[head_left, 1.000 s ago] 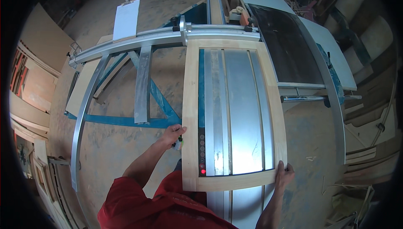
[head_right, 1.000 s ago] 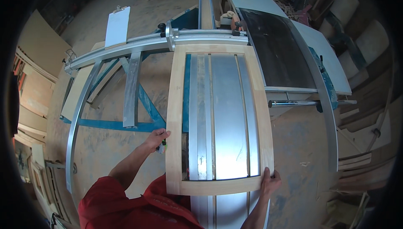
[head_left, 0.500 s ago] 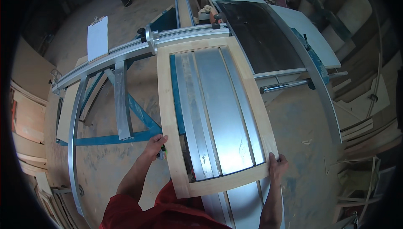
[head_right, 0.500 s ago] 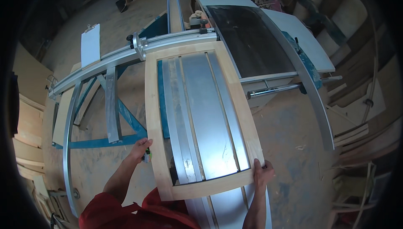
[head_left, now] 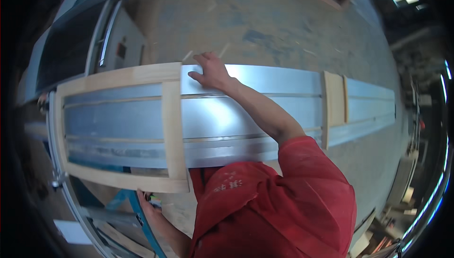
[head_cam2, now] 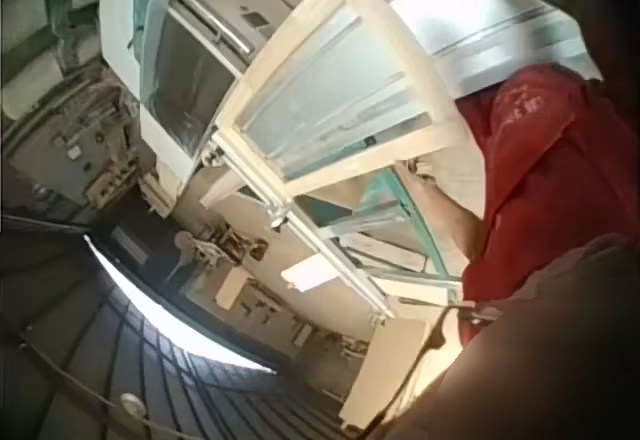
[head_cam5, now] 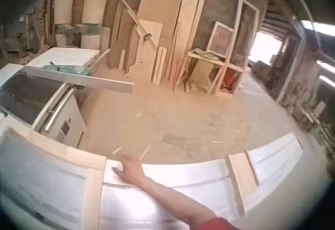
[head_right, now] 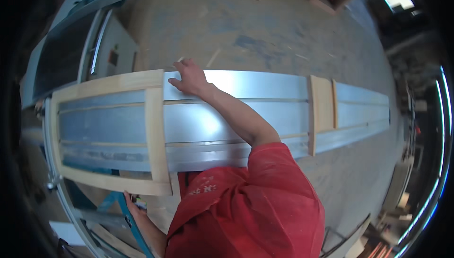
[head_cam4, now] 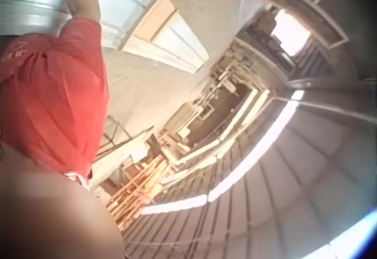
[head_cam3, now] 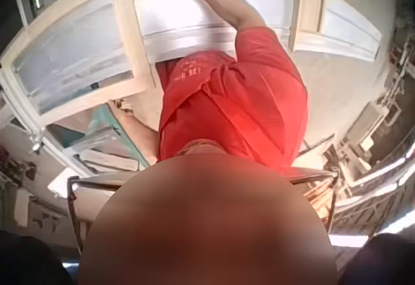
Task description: The recorder measures wooden frames using a measuring tape and positions them on a sliding table saw.
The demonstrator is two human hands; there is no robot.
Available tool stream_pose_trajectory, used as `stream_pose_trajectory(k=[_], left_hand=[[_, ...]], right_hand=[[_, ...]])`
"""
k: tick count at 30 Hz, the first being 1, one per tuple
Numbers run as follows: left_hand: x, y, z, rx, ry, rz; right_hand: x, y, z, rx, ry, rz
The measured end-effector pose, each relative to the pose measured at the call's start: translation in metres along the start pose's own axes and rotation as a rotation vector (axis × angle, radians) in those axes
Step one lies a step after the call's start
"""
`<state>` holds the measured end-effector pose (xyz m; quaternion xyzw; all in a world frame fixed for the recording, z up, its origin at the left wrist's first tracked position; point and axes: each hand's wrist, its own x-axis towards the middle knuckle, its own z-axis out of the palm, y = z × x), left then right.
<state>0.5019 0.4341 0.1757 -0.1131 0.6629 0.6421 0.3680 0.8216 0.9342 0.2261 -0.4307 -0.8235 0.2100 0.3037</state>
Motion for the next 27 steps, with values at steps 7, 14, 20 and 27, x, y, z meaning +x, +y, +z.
stream_pose_trajectory(k=[7, 14, 20, 27], left_hand=[[-0.034, -0.127, -0.049, 0.211, 0.054, -0.119], [-0.077, -0.159, -0.054, 0.379, 0.069, -0.337], [-0.097, -0.167, -0.077, 0.439, -0.042, -0.315], [-0.143, -0.200, -0.105, 0.731, -0.481, -0.122]], right_hand=[[-0.235, 0.219, -0.243, -0.586, 0.441, 0.819], [-0.365, 0.272, -0.276, -0.525, 0.074, 1.040], [-0.251, 0.067, -0.149, -0.285, -0.108, 0.645], [-0.189, -0.085, -0.022, -0.111, -0.220, 0.518]])
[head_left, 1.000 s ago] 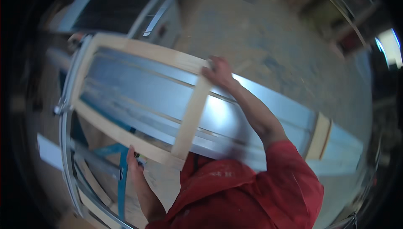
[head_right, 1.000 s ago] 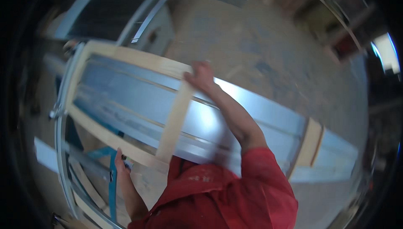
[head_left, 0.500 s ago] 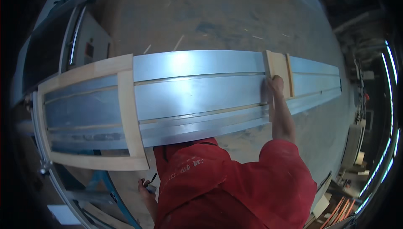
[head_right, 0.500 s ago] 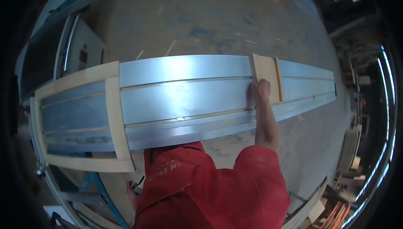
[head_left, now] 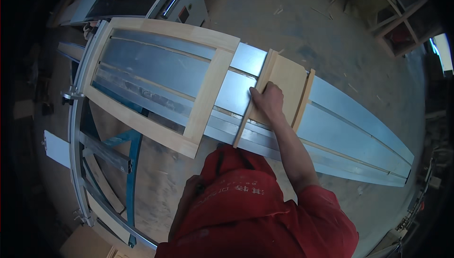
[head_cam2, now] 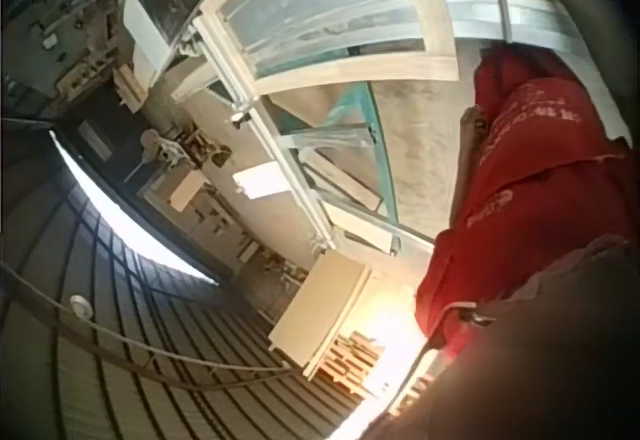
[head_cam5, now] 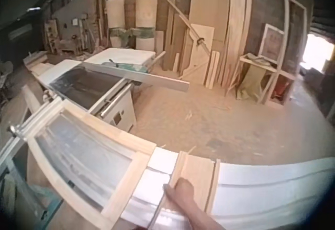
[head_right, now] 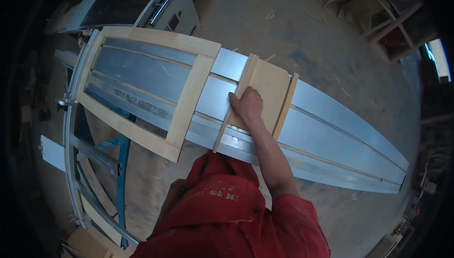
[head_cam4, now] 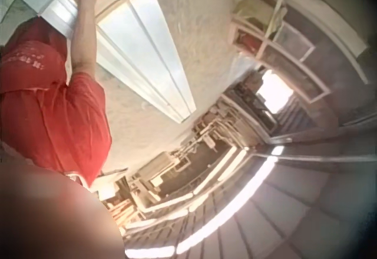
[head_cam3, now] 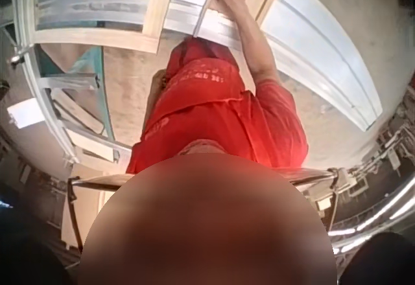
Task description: The recorder measures wooden frames using a measuring tape and positions them on a sliding table saw.
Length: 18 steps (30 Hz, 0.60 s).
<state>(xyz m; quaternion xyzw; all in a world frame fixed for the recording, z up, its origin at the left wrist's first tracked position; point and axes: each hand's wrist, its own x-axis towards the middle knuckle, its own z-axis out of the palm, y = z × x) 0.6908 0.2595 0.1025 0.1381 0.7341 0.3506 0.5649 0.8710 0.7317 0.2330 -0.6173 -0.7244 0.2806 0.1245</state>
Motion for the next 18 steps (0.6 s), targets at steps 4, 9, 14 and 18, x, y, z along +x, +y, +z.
stream_pose_trajectory(k=[4, 9, 14, 18], left_hand=[[-0.023, -0.095, -0.014, 0.381, 0.090, 0.117], [-0.081, -0.172, -0.030, 0.252, 0.254, 0.030], [-0.136, -0.221, -0.031, 0.216, 0.430, 0.074], [-0.160, -0.227, -0.036, 0.026, 0.496, 0.065]], right_hand=[[-0.021, -0.062, 0.051, 0.039, -0.030, -0.080], [-0.052, -0.105, 0.097, 0.059, -0.043, -0.084], [-0.081, -0.120, 0.122, 0.069, -0.075, -0.093], [-0.092, -0.121, 0.112, 0.146, -0.205, -0.056]])
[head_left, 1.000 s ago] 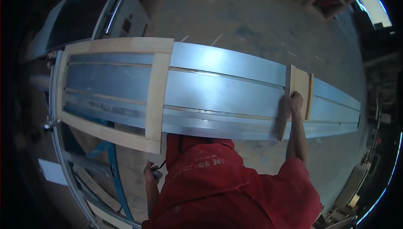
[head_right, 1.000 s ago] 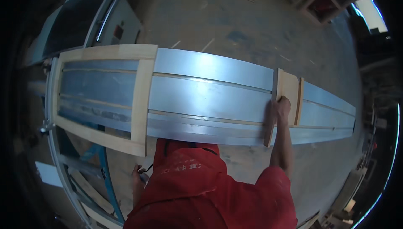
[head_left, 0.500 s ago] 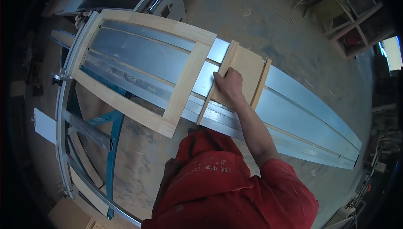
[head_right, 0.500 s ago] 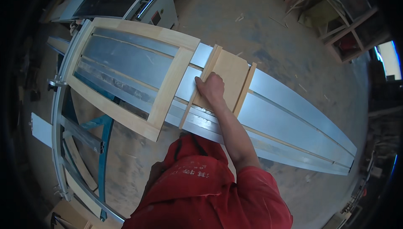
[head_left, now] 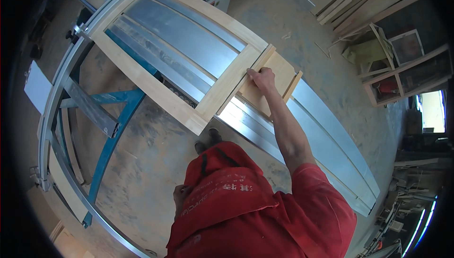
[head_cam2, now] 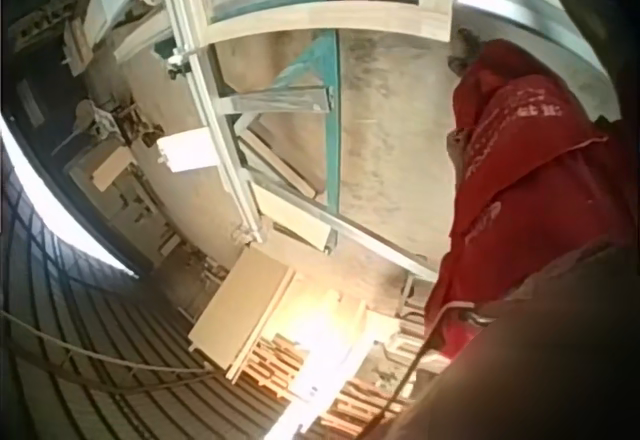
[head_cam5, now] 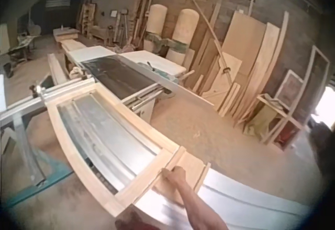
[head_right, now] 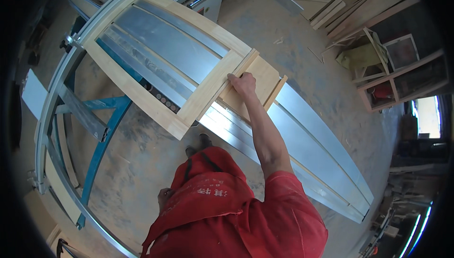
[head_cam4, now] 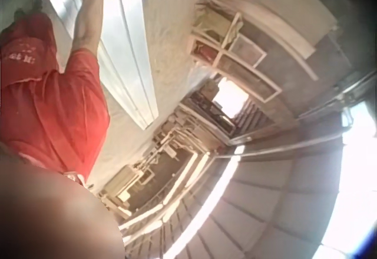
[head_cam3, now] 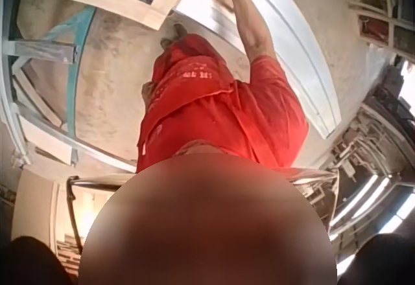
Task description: The recorder measures wooden frames using a measuring tape and positions them on a sliding table saw.
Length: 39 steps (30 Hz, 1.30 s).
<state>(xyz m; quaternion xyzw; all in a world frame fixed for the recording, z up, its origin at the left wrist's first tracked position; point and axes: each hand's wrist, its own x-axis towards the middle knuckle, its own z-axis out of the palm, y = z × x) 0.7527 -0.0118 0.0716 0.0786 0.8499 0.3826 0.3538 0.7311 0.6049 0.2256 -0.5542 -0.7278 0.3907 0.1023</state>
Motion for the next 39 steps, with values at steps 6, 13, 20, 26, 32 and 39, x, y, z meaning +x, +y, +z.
stream_pose_trajectory(k=[6, 13, 20, 26, 32, 39], left_hand=[[0.019, 0.023, -0.011, -1.140, 0.109, -0.245], [0.034, 0.273, -0.004, -0.642, 0.011, 0.416], [0.073, 0.366, 0.055, -0.006, -0.191, 0.689], [0.103, 0.352, 0.067, 0.017, -0.203, 0.560], [0.147, 0.263, 0.025, -0.019, -0.210, 0.172], [0.195, 0.225, 0.006, -0.089, -0.226, -0.022]], right_hand=[[-0.002, 0.013, -0.011, 0.030, -0.032, -0.059], [-0.117, 0.003, -0.002, 0.486, -0.890, -0.188], [-0.107, 0.007, 0.004, 0.523, -1.063, -0.321], [-0.036, 0.005, -0.005, 0.481, -0.943, -0.215], [0.217, 0.013, -0.067, 0.468, -0.024, -0.230], [0.272, 0.020, -0.005, -0.315, 0.173, -0.256]])
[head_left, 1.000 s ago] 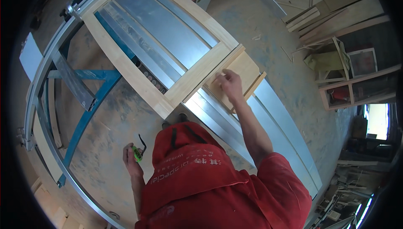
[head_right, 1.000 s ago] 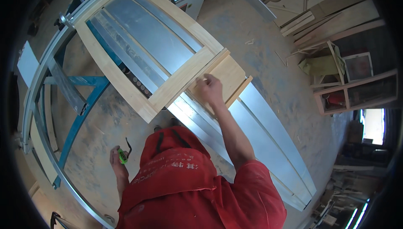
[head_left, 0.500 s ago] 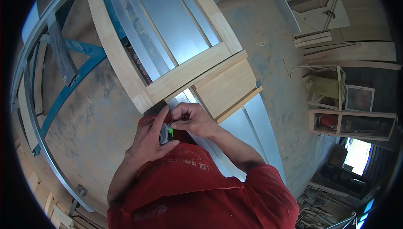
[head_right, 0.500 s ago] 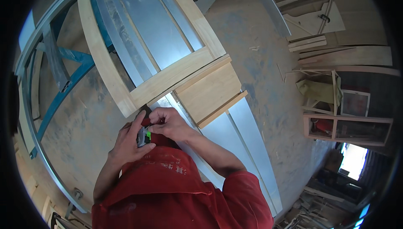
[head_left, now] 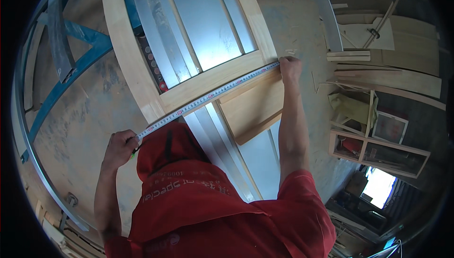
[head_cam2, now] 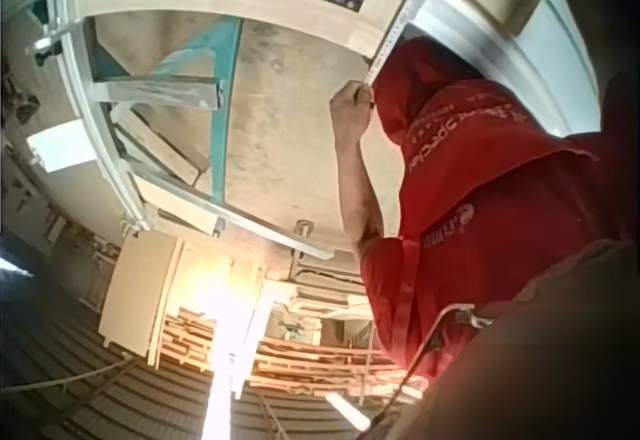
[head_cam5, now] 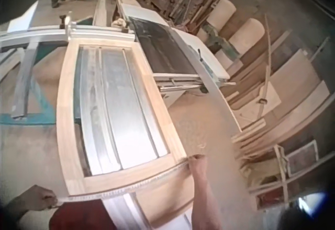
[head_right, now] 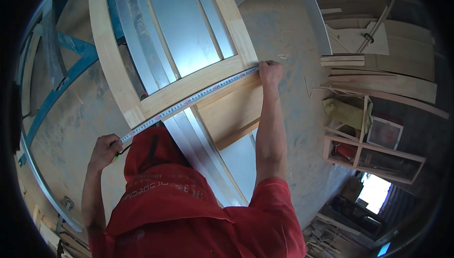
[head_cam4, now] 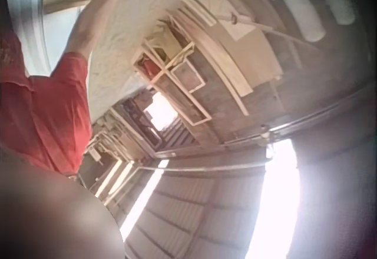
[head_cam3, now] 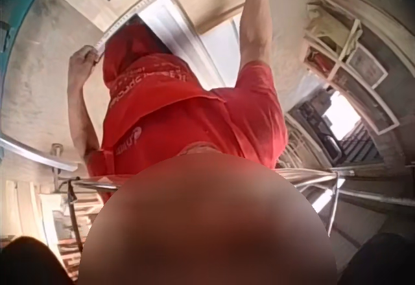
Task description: The recorder measures wooden frames using a measuring tape and positions them on a sliding table saw.
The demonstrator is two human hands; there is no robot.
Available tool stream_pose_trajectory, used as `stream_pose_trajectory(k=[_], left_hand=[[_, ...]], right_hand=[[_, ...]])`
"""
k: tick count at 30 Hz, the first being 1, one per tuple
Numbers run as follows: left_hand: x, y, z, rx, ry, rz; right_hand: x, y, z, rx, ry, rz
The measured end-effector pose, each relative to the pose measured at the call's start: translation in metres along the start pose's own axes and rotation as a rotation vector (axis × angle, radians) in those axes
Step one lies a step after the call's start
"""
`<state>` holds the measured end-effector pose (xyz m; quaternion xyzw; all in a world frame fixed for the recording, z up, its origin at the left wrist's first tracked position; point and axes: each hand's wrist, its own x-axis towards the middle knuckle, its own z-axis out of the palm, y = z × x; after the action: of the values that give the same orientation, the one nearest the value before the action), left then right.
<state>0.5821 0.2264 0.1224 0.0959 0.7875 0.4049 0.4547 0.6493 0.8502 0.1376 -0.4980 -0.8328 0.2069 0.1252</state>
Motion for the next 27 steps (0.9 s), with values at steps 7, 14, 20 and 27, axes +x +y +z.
stream_pose_trajectory(k=[7, 14, 20, 27], left_hand=[[-0.001, -0.016, -0.017, 0.012, -0.053, -0.065], [-0.003, -0.049, -0.018, 0.026, -0.157, -0.024], [-0.025, -0.040, -0.015, -0.025, -0.161, -0.128], [-0.030, -0.036, -0.019, 0.012, -0.161, -0.119]], right_hand=[[-0.019, 0.001, 0.034, -0.309, -0.019, -0.115], [-0.044, 0.039, 0.008, -0.304, -0.012, -0.079], [-0.062, 0.022, 0.009, -0.386, -0.063, -0.049], [-0.090, 0.011, 0.006, -0.327, -0.025, -0.029]])
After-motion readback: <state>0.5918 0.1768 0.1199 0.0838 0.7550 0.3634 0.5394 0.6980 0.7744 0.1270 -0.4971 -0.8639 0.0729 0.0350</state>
